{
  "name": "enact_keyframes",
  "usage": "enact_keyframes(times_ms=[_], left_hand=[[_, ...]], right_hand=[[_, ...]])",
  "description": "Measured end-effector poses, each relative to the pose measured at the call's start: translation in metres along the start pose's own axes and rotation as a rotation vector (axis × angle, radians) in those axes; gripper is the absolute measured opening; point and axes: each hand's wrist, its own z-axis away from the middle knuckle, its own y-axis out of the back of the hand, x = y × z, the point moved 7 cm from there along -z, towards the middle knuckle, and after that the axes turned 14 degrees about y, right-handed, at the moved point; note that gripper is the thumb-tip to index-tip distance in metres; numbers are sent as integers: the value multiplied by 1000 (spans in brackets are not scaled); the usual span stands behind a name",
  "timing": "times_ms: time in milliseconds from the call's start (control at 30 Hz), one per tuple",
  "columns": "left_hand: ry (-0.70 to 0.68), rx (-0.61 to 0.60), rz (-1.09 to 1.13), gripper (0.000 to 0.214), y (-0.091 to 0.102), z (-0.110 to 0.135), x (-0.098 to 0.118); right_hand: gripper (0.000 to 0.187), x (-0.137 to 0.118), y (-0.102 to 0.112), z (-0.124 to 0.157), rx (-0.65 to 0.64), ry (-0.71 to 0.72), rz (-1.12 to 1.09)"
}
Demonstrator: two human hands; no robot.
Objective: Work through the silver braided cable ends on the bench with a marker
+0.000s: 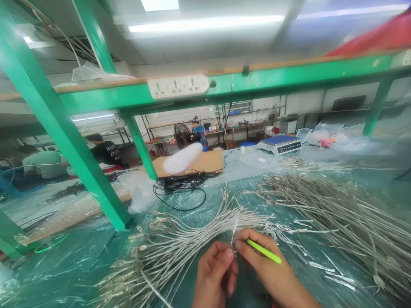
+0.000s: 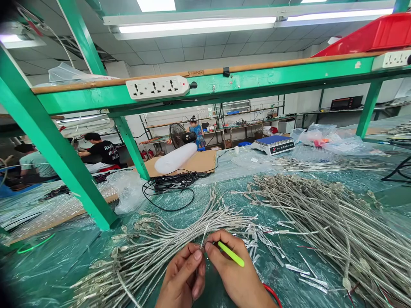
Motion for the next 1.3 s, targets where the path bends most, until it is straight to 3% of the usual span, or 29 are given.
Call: enact_keyframes(times_ms=[400, 567, 667, 800, 900, 1300], left_hand=[[32, 2, 84, 19, 3, -1, 2], [19, 19, 93, 22, 6, -2, 5], [6, 31, 95, 22, 8, -3, 5], [-16, 57, 93, 23, 12, -4, 4], [-46, 62, 96, 25, 13, -4, 5], [-20, 36, 67, 21, 9, -3, 4]], right_hand=[[23, 8, 26, -4, 271, -66, 55], [21, -4, 36, 2, 333, 53, 181], [21, -30, 27, 10, 269, 296, 236], [29, -54, 0, 20, 8, 491, 172], [31, -53, -10, 19, -92, 457, 147], [24, -41, -6, 13, -49, 377, 147]])
